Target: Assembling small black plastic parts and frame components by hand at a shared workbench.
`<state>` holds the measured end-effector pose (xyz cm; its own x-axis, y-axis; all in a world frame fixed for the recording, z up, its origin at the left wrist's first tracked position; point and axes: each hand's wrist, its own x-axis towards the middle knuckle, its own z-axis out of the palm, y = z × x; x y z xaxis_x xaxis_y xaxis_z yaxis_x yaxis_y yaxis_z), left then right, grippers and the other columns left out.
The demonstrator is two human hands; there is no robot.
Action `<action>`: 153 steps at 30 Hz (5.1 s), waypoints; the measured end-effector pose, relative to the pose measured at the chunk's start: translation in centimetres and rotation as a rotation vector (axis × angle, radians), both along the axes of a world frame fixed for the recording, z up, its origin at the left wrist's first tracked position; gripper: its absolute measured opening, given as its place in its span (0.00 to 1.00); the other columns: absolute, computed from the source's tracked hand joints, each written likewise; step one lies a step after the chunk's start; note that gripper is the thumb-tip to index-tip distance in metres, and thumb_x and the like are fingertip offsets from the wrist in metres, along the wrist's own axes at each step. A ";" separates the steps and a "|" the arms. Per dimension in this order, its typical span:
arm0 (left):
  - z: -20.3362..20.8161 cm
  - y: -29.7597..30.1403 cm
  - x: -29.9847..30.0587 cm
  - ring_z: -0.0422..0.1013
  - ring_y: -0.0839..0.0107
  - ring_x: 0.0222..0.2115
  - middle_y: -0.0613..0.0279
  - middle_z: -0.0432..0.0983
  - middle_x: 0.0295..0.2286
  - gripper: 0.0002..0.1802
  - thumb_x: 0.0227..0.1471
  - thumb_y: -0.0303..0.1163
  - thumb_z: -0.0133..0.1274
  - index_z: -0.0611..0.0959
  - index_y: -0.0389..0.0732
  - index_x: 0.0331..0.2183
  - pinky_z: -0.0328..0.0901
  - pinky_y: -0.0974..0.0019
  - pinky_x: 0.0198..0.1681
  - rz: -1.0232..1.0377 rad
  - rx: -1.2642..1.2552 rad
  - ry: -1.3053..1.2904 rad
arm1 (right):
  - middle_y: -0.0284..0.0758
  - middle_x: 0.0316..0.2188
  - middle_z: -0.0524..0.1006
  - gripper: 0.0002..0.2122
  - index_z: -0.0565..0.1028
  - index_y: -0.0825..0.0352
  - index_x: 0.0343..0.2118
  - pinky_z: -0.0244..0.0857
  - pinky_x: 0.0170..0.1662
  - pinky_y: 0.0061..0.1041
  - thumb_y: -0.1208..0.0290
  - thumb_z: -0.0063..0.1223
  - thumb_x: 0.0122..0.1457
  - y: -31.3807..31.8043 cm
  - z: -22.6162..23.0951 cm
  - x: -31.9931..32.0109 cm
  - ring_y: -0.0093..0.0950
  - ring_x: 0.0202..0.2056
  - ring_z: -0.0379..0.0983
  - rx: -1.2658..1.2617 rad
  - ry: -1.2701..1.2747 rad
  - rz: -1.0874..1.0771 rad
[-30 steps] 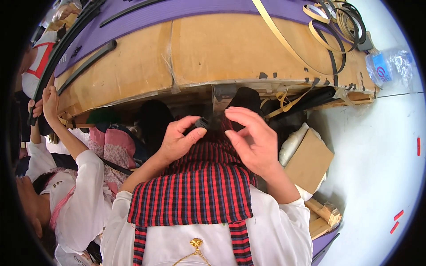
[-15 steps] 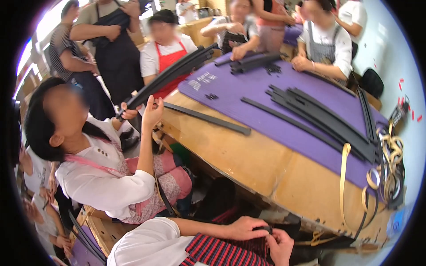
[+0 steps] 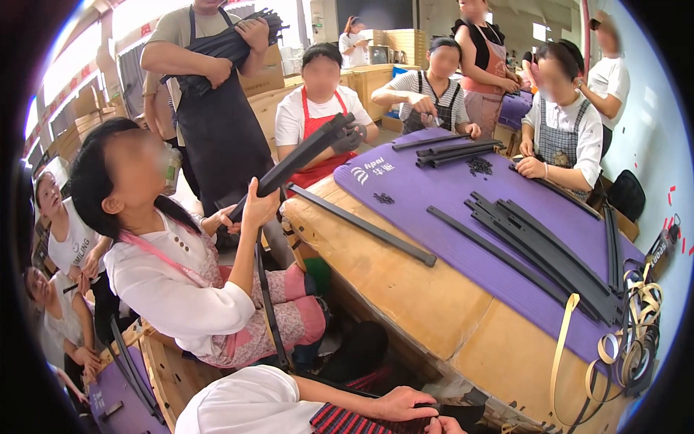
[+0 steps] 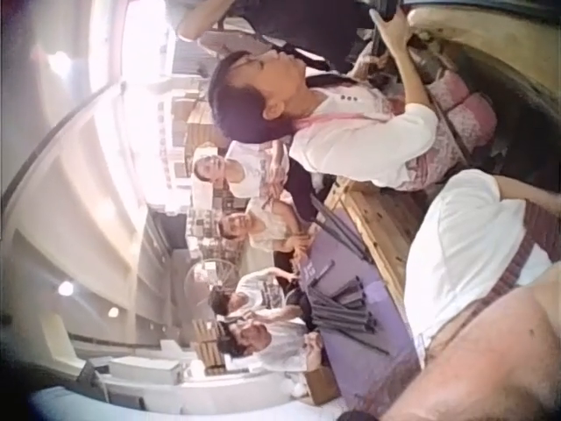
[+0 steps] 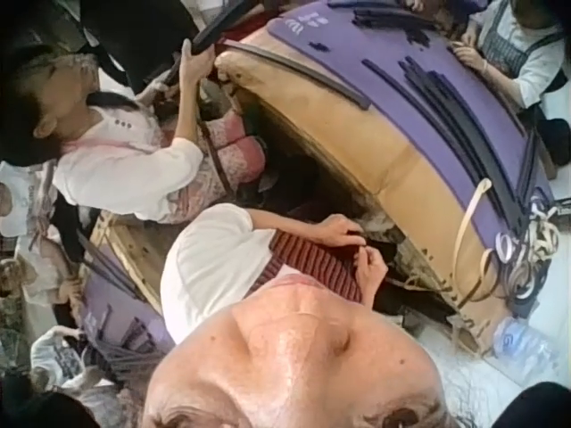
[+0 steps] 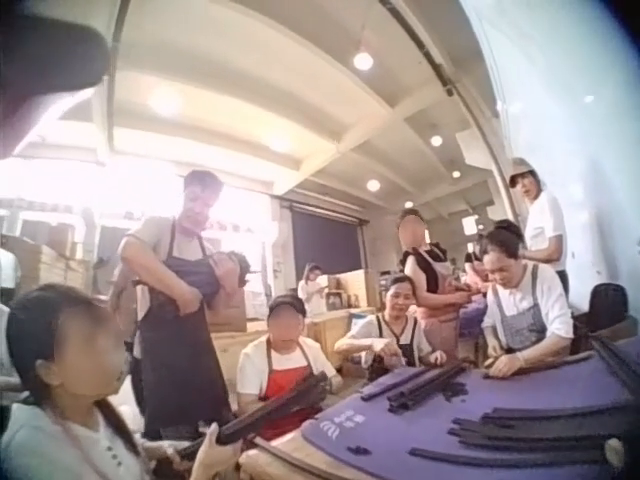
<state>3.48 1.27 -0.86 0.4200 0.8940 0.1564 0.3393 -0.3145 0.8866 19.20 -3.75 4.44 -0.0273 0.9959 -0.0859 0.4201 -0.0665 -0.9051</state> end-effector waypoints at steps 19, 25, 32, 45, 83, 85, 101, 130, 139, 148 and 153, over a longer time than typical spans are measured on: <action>-0.3 -0.4 0.2 0.70 0.54 0.31 0.50 0.73 0.28 0.23 0.46 0.48 0.47 0.77 0.37 0.33 0.64 0.61 0.33 0.019 -0.041 0.003 | 0.32 0.18 0.73 0.06 0.72 0.71 0.29 0.59 0.17 0.14 0.72 0.49 0.52 -0.5 -2.0 1.0 0.17 0.16 0.65 -0.179 0.303 -0.083; -0.7 -0.9 0.6 0.70 0.55 0.29 0.51 0.74 0.27 0.21 0.45 0.47 0.48 0.77 0.38 0.32 0.65 0.61 0.32 0.021 -0.004 0.010 | 0.31 0.18 0.73 0.06 0.72 0.70 0.29 0.58 0.17 0.14 0.72 0.49 0.52 -0.5 -2.6 1.4 0.16 0.16 0.66 -0.246 0.256 -0.102; -0.2 -0.9 0.2 0.71 0.58 0.28 0.54 0.74 0.27 0.18 0.44 0.44 0.51 0.77 0.39 0.32 0.66 0.65 0.31 0.007 0.011 -0.016 | 0.31 0.19 0.73 0.09 0.71 0.71 0.35 0.57 0.17 0.14 0.74 0.49 0.51 -0.3 -2.5 1.0 0.16 0.16 0.65 -0.297 0.332 -0.155; -0.3 -1.0 0.0 0.71 0.59 0.28 0.54 0.74 0.28 0.17 0.44 0.43 0.51 0.78 0.38 0.32 0.66 0.66 0.30 -0.020 -0.008 -0.008 | 0.34 0.18 0.73 0.05 0.70 0.74 0.30 0.61 0.20 0.13 0.80 0.50 0.49 -0.5 -3.5 1.2 0.18 0.18 0.69 -0.269 0.401 -0.135; 0.8 -1.1 -1.3 0.69 0.54 0.29 0.51 0.73 0.26 0.20 0.47 0.47 0.46 0.76 0.40 0.33 0.64 0.62 0.32 -0.073 -0.074 -0.046 | 0.37 0.48 0.64 0.10 0.69 0.66 0.40 0.69 0.34 0.20 0.70 0.42 0.57 1.1 -8.6 5.3 0.28 0.54 0.52 -0.531 1.510 -0.077; 1.5 -1.2 -1.3 0.69 0.55 0.29 0.51 0.72 0.26 0.20 0.48 0.46 0.46 0.75 0.39 0.33 0.63 0.63 0.32 -0.114 -0.114 -0.032 | 0.37 0.47 0.65 0.10 0.69 0.67 0.40 0.68 0.32 0.20 0.70 0.42 0.56 0.7 -8.6 5.5 0.28 0.52 0.56 -0.503 1.517 -0.145; 0.7 -1.7 -0.8 0.72 0.59 0.26 0.52 0.74 0.24 0.18 0.43 0.47 0.52 0.79 0.41 0.29 0.65 0.63 0.28 -0.151 0.008 -0.062 | 0.33 0.24 0.73 0.10 0.71 0.70 0.34 0.62 0.25 0.20 0.73 0.50 0.48 1.5 -33.6 15.1 0.22 0.23 0.67 0.683 -0.024 -0.229; 0.0 -1.5 -1.9 0.70 0.57 0.28 0.53 0.74 0.26 0.19 0.47 0.47 0.47 0.77 0.41 0.31 0.64 0.63 0.30 -0.179 -0.069 -0.079 | 0.35 0.25 0.73 0.09 0.71 0.72 0.33 0.63 0.28 0.20 0.72 0.46 0.52 10.9 -39.3 16.6 0.24 0.26 0.69 0.536 -0.033 -0.392; 0.1 -1.1 -2.8 0.69 0.55 0.31 0.51 0.73 0.28 0.20 0.48 0.46 0.45 0.75 0.37 0.33 0.63 0.62 0.33 -0.207 -0.126 -0.089 | 0.35 0.25 0.74 0.09 0.71 0.73 0.32 0.63 0.29 0.21 0.71 0.45 0.53 12.6 -38.8 16.1 0.24 0.26 0.69 0.501 -0.032 -0.430; 0.1 -1.2 -3.0 0.69 0.55 0.31 0.51 0.73 0.28 0.20 0.48 0.46 0.45 0.76 0.38 0.33 0.64 0.62 0.33 -0.189 -0.112 -0.092 | 0.36 0.25 0.74 0.09 0.71 0.73 0.32 0.63 0.30 0.21 0.71 0.44 0.54 13.9 -39.0 16.3 0.25 0.27 0.69 0.468 -0.019 -0.463; -0.2 -2.3 -2.5 0.69 0.55 0.31 0.51 0.73 0.28 0.20 0.48 0.47 0.45 0.76 0.38 0.33 0.64 0.61 0.33 -0.194 -0.114 -0.068 | 0.36 0.25 0.74 0.10 0.71 0.74 0.32 0.63 0.31 0.21 0.71 0.44 0.54 11.5 -39.3 17.1 0.25 0.28 0.70 0.430 -0.016 -0.505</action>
<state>0.97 -1.06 -1.07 0.5774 0.8112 0.0927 0.2206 -0.2643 0.9388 36.27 7.78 -34.90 0.4501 0.8314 0.3260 0.4457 0.1072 -0.8888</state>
